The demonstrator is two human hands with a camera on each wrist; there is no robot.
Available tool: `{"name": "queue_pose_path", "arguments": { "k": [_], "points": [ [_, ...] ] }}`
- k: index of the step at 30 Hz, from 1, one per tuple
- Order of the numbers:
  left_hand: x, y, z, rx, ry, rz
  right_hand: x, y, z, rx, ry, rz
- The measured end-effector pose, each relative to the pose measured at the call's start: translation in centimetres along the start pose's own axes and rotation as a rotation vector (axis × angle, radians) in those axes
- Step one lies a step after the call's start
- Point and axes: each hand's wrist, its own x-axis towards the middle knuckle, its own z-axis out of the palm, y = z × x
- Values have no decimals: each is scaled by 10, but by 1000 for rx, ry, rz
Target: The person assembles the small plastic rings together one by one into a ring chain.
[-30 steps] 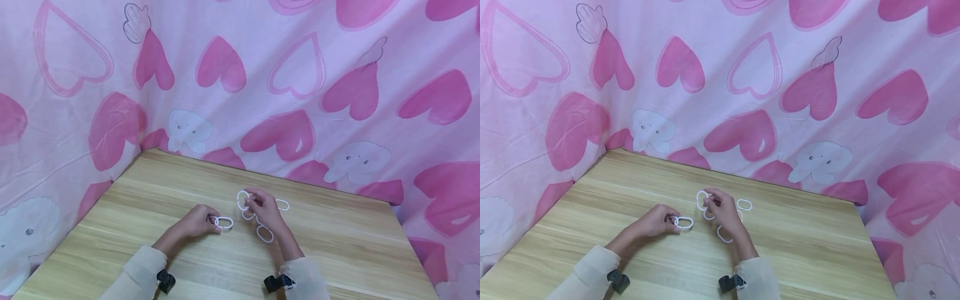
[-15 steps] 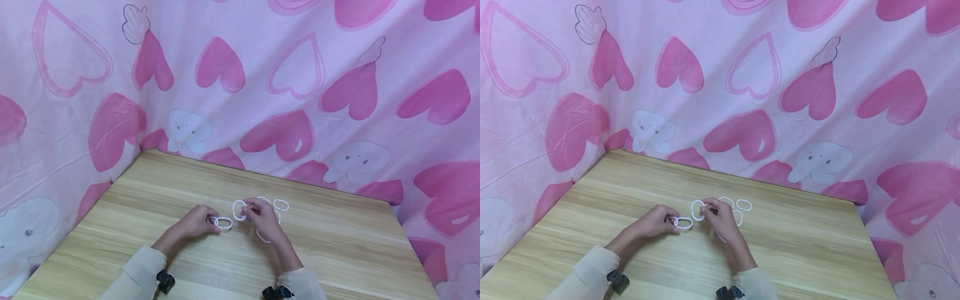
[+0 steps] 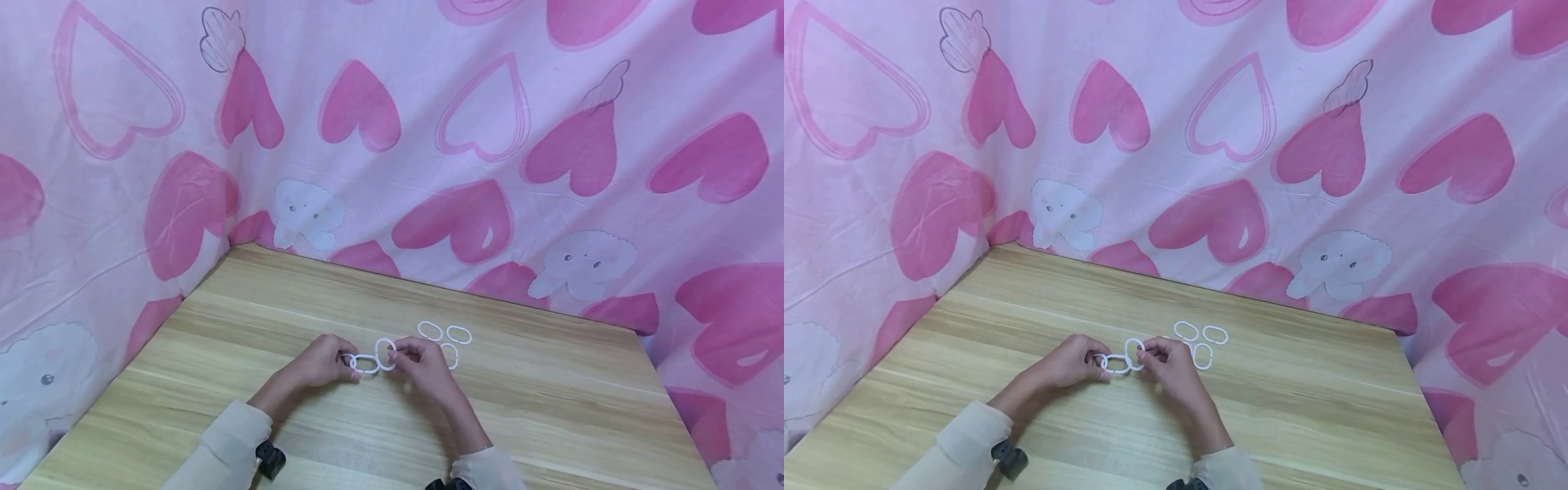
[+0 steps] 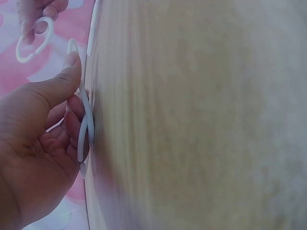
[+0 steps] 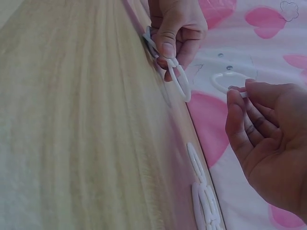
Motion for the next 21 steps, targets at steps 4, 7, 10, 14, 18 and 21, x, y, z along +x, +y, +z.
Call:
{"name": "queue_pose_path", "arguments": {
  "k": [4,7,10,14,18,21],
  "points": [
    [-1,0,0,8,0,-9,-1,1,3,-7,-16,23],
    [-1,0,0,17,1,-12,-2,3,5,-16,-39,17],
    [-1,0,1,18,1,-11,-2,5,6,-23,-67,6],
    [0,-1,1,16,2,-6,-3,7,8,-39,-97,13],
    [0,-1,1,19,0,-9,-3,6,10,-30,-118,25],
    [1,0,1,7,-5,-20,-4,6,11,-24,-125,35]
  ]
}}
